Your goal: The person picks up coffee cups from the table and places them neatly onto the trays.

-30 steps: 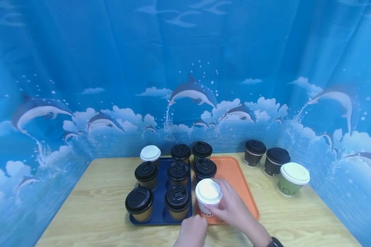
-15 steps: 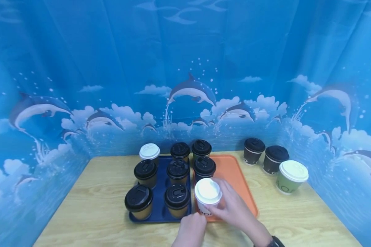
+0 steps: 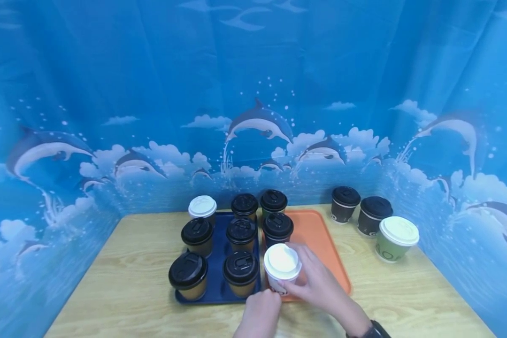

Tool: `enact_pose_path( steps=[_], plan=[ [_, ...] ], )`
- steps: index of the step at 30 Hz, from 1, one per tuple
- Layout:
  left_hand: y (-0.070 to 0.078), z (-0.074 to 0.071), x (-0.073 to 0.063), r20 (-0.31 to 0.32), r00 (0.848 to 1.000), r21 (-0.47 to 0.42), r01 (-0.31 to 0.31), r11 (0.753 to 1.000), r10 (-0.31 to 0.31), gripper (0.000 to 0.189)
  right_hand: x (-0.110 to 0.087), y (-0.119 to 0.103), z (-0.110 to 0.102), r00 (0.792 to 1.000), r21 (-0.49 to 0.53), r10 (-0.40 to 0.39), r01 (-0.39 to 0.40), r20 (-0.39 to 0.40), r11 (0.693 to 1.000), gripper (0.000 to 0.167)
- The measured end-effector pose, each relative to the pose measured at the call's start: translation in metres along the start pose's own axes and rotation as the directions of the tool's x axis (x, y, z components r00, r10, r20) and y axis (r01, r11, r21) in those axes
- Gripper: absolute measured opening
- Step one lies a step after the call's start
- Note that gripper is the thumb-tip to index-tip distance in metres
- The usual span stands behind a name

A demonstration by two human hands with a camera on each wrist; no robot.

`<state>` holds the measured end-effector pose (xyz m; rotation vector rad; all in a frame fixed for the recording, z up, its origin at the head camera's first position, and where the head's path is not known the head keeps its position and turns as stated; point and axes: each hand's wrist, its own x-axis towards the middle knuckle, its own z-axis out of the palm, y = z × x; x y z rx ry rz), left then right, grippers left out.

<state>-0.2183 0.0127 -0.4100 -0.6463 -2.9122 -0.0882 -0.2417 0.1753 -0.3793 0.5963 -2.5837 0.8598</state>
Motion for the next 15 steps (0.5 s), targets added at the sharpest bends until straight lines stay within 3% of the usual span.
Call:
enact_pose_path(
  steps=[8, 11, 15],
  plan=[
    [0.001, -0.001, 0.000, 0.010, 1.000, -0.028, 0.001, 1.000, -0.001, 0.009, 0.001, -0.001, -0.011, 1.000, 0.029, 0.019, -0.020, 0.019, 0.999, 0.081],
    [0.002, -0.001, 0.001, 0.025, 1.000, -0.042, 0.010, 0.999, -0.009, 0.012, 0.001, 0.005, -0.023, 0.999, 0.016, 0.039, -0.039, -0.013, 0.999, 0.074],
    [0.005, -0.002, 0.003, 0.112, 0.993, -0.066, 0.046, 0.997, -0.038, 0.020, 0.002, 0.019, -0.043, 0.989, -0.030, 0.106, -0.110, -0.100, 0.993, 0.061]
  ],
)
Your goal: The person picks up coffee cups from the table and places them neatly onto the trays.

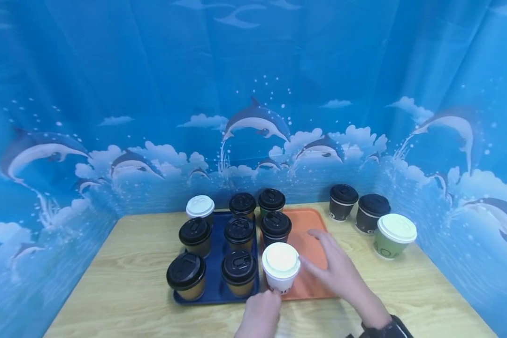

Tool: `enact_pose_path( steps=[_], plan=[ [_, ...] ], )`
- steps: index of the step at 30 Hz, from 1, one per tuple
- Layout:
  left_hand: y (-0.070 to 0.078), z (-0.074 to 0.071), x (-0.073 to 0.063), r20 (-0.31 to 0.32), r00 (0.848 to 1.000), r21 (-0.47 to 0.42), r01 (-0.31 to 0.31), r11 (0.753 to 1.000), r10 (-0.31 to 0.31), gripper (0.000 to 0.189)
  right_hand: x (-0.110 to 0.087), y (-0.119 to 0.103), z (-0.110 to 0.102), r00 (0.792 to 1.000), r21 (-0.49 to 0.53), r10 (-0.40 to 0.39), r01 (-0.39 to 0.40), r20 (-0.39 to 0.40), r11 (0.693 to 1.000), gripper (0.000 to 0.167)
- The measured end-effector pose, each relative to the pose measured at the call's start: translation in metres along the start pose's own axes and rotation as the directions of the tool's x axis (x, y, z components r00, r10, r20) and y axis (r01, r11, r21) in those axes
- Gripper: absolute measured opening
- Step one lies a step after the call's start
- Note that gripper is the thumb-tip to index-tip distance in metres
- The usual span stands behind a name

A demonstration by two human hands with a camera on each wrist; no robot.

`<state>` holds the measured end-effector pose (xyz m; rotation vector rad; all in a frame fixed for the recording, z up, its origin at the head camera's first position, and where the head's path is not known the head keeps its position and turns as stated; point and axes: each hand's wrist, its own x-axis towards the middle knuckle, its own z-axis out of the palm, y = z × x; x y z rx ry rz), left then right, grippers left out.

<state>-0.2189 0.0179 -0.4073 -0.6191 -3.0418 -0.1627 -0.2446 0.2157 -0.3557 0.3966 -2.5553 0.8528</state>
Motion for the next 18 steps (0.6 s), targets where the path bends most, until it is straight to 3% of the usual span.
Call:
enact_pose_path(
  steps=[4, 6, 8, 14, 18],
  plan=[
    [0.002, -0.002, 0.002, 0.043, 0.999, -0.001, 0.010, 1.000, -0.010, 0.023, 0.004, 0.027, -0.024, 0.984, -0.029, 0.039, -0.044, -0.174, 0.999, 0.051],
    [0.002, -0.002, 0.002, 0.044, 0.999, -0.002, 0.005, 1.000, -0.005, 0.025, 0.005, 0.044, -0.039, 0.960, -0.052, 0.072, -0.090, -0.271, 0.995, 0.048],
    [0.001, -0.002, 0.001, 0.036, 0.999, -0.003, 0.002, 1.000, -0.001, 0.027, 0.006, 0.061, -0.054, 0.931, -0.071, 0.151, -0.185, -0.331, 0.980, 0.048],
    [0.000, 0.002, 0.003, 0.019, 1.000, -0.001, 0.004, 1.000, -0.004, 0.024, 0.010, 0.114, -0.079, 0.835, -0.100, 0.390, -0.459, -0.389, 0.883, 0.061],
    [0.001, 0.009, 0.000, -0.075, 0.997, 0.028, -0.029, 0.999, 0.031, 0.025, 0.008, 0.136, -0.085, 0.794, -0.119, 0.478, -0.553, -0.376, 0.825, 0.079]
  ],
)
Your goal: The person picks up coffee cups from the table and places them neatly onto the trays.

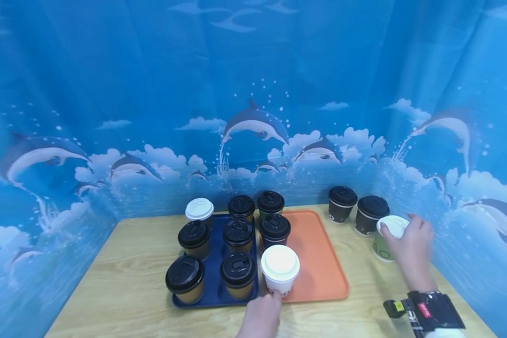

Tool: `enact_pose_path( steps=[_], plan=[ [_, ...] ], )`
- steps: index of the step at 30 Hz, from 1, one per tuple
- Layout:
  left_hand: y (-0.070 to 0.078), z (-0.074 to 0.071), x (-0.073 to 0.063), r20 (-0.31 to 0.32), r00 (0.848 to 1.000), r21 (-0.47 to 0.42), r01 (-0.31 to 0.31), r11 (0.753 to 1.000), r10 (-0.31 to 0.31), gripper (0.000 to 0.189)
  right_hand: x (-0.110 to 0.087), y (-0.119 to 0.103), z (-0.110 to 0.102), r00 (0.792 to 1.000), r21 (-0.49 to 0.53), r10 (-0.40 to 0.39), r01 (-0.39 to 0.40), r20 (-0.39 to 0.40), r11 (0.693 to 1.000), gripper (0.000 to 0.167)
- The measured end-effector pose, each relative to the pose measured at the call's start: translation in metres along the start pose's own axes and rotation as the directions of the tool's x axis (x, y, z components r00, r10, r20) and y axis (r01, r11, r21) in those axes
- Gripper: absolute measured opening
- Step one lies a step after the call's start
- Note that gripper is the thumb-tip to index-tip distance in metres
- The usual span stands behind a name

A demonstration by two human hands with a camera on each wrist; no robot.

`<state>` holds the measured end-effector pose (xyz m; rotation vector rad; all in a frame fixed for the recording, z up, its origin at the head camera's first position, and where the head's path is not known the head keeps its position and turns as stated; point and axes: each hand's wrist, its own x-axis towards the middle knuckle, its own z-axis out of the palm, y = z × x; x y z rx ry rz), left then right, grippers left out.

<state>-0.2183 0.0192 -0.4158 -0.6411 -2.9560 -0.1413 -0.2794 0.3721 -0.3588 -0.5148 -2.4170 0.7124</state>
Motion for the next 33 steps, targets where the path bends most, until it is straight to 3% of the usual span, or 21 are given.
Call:
enact_pose_path(
  steps=[3, 7, 15, 19, 23, 29, 33],
  plan=[
    [-0.001, 0.001, -0.003, -0.018, 1.000, 0.021, -0.008, 1.000, 0.008, 0.033, 0.005, 0.004, 0.002, 0.999, -0.050, 0.028, -0.025, 0.043, 0.998, 0.094],
    [0.000, -0.001, -0.002, 0.033, 0.999, 0.008, 0.001, 1.000, -0.001, 0.038, 0.008, 0.009, 0.005, 0.995, -0.109, 0.049, -0.039, 0.088, 0.993, 0.106],
    [0.001, -0.001, -0.003, 0.038, 0.999, -0.001, 0.002, 1.000, -0.002, 0.038, 0.008, 0.017, 0.011, 0.993, -0.109, 0.067, -0.056, 0.097, 0.992, 0.100],
    [0.001, -0.002, -0.002, 0.073, 0.997, 0.005, 0.007, 1.000, -0.008, 0.036, 0.008, 0.020, 0.011, 0.995, -0.072, -0.008, 0.015, 0.099, 0.997, 0.095],
    [0.001, -0.003, -0.001, 0.116, 0.993, 0.002, 0.012, 1.000, -0.012, 0.034, 0.007, 0.021, 0.009, 0.982, -0.016, -0.118, 0.122, 0.145, 0.992, 0.095],
    [0.001, -0.002, -0.001, 0.093, 0.996, 0.010, 0.005, 1.000, -0.006, 0.037, 0.003, 0.018, 0.006, 0.930, 0.085, -0.296, 0.284, 0.217, 0.955, 0.094],
    [0.000, -0.001, -0.001, 0.081, 0.997, 0.009, -0.002, 1.000, 0.002, 0.039, 0.000, 0.018, 0.004, 0.900, 0.126, -0.338, 0.315, 0.276, 0.941, 0.093]
  ],
)
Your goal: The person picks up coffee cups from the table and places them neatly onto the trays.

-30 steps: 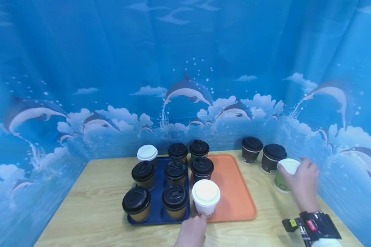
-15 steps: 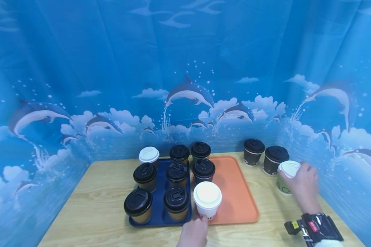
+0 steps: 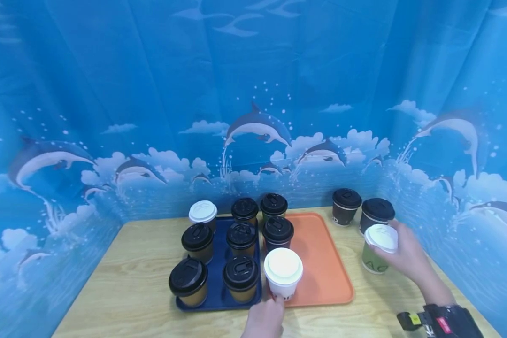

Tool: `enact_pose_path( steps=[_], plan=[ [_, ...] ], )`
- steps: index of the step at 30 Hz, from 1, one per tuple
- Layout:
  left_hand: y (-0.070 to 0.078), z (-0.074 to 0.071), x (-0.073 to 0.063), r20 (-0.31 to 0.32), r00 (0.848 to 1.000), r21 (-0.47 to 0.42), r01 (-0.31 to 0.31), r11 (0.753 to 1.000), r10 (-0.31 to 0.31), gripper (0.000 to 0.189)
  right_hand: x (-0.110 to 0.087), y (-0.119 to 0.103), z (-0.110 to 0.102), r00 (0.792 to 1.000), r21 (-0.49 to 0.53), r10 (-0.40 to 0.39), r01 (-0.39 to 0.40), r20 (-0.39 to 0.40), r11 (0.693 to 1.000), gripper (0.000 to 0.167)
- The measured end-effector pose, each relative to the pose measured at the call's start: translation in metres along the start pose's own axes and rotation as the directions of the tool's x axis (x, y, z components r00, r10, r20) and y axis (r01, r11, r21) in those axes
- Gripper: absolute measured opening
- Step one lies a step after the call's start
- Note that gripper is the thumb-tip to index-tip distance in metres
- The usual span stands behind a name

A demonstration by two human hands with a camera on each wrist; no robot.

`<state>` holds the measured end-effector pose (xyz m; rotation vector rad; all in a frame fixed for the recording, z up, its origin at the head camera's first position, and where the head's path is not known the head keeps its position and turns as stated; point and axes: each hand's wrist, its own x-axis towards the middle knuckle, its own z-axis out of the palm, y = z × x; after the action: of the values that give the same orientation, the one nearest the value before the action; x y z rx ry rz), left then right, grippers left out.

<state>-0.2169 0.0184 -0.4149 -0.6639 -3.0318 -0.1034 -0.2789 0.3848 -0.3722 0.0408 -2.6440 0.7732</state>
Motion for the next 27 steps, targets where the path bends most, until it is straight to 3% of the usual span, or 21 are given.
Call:
enact_pose_path(
  steps=[6, 10, 13, 15, 19, 22, 27],
  plan=[
    [-0.001, 0.001, 0.000, -0.035, 0.999, 0.010, -0.005, 1.000, 0.005, 0.042, -0.001, -0.001, 0.002, 1.000, 0.006, -0.013, 0.013, 0.011, 1.000, 0.093],
    [-0.001, 0.001, 0.001, -0.037, 0.999, 0.010, -0.007, 1.000, 0.007, 0.040, -0.002, -0.007, 0.008, 0.994, -0.006, 0.109, -0.109, -0.012, 0.994, 0.104],
    [-0.001, 0.000, 0.002, -0.015, 1.000, -0.002, -0.002, 1.000, 0.002, 0.039, -0.003, -0.011, 0.012, 0.975, -0.034, 0.215, -0.217, -0.046, 0.976, 0.111],
    [-0.001, 0.000, 0.003, 0.006, 1.000, -0.013, 0.003, 1.000, -0.003, 0.039, -0.004, -0.012, 0.014, 0.967, -0.052, 0.245, -0.249, -0.073, 0.967, 0.108],
    [0.000, 0.000, 0.004, 0.032, 0.999, -0.023, 0.014, 1.000, -0.014, 0.040, -0.004, -0.013, 0.016, 0.972, -0.042, 0.215, -0.220, -0.092, 0.975, 0.097],
    [-0.001, 0.001, 0.004, 0.011, 1.000, -0.013, 0.014, 1.000, -0.014, 0.042, -0.004, -0.014, 0.016, 0.980, -0.034, 0.180, -0.183, -0.086, 0.982, 0.091],
    [-0.002, 0.000, 0.003, 0.024, 1.000, -0.011, 0.017, 1.000, -0.017, 0.041, -0.005, -0.016, 0.019, 0.974, -0.026, 0.206, -0.209, -0.093, 0.978, 0.097]
  ],
)
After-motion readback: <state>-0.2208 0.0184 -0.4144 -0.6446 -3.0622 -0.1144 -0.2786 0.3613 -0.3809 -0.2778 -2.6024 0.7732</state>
